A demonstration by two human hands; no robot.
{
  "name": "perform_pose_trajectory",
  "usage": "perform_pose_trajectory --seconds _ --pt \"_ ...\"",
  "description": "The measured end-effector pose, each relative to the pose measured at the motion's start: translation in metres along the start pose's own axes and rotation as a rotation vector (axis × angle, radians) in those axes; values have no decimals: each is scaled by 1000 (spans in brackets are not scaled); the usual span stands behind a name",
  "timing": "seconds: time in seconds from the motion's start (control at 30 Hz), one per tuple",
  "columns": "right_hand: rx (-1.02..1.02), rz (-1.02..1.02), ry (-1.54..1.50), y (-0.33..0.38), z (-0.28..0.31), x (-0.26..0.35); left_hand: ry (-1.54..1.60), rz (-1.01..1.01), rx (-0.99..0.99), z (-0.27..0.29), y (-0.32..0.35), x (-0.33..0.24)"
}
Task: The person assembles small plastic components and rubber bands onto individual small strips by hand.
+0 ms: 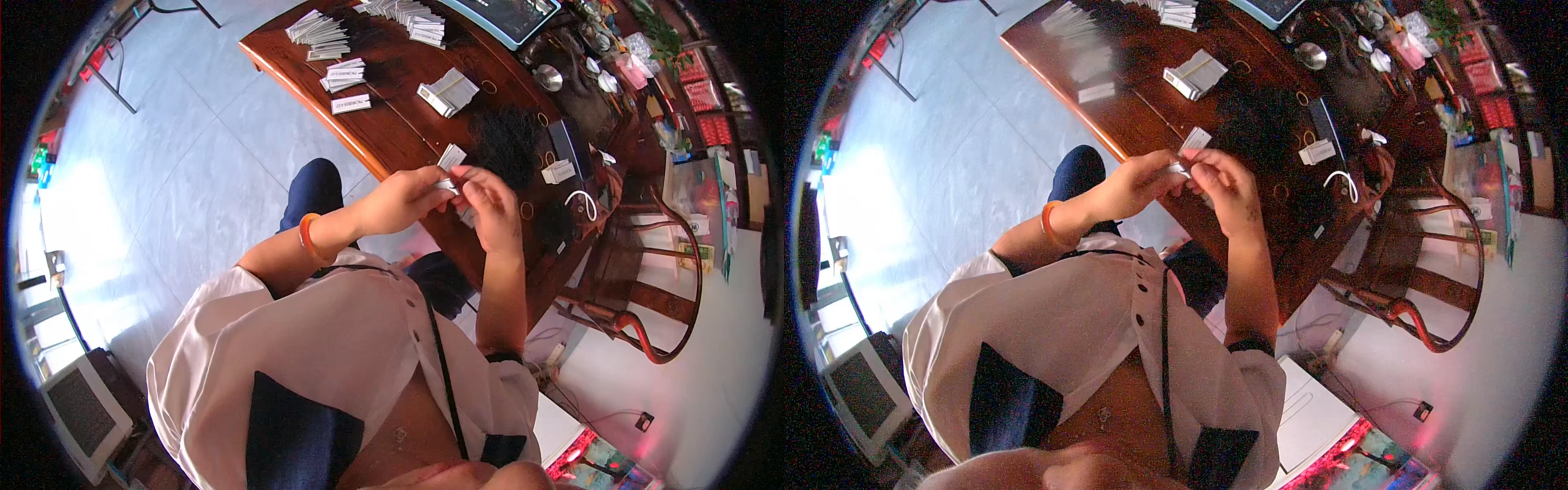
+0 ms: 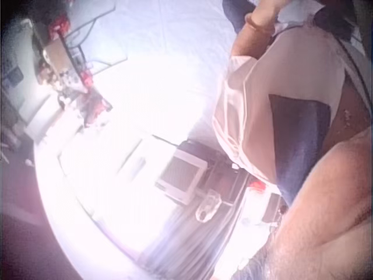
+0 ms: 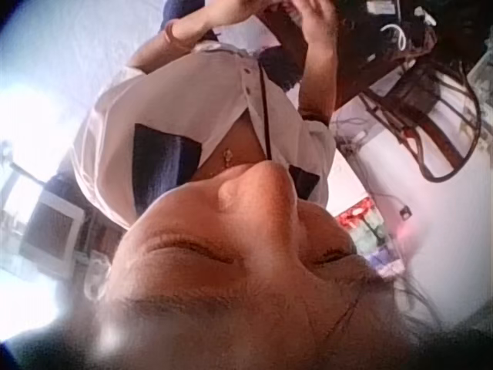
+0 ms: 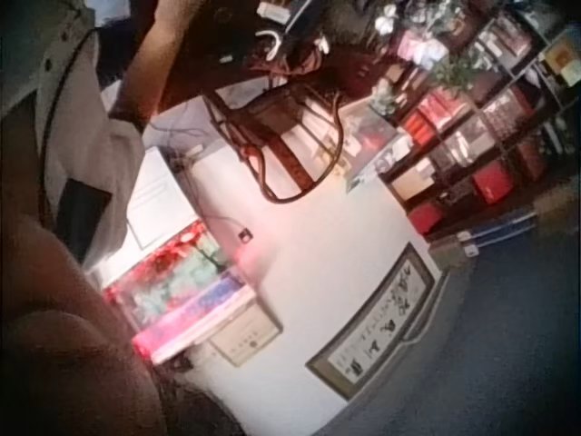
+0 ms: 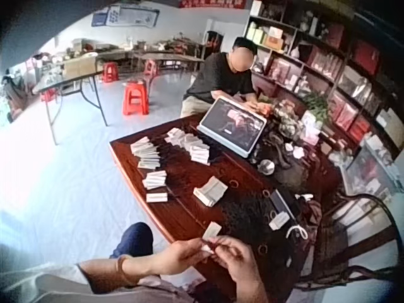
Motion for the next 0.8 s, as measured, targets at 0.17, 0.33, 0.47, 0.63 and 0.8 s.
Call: perform_pose_trajectory --seconds 0.17,0.33,0.47,0.63,0.8 --pt "-249 163 246 -1 7 8 -196 -162 -22 9 -19 -8" --pt "-367 278 443 -10 25 13 -322 -50 105 16 -54 -6" --pt "-367 195 241 -12 34 26 -379 -63 175 20 -74 -19" --pt "-272 233 486 -15 42 87 -431 -29 133 8 -84 -64" --pt "-166 240 548 12 61 149 -408 108 125 -29 -85 -119"
Point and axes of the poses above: each hand's wrist, its own y-axis away from the middle knuckle, its own z-axis out of the back of the hand, x = y × z, the point moved 4 cm from there along -y, towards the middle knuckle, and after that the axes turned 5 degrees about y, right-handed, at the moved point
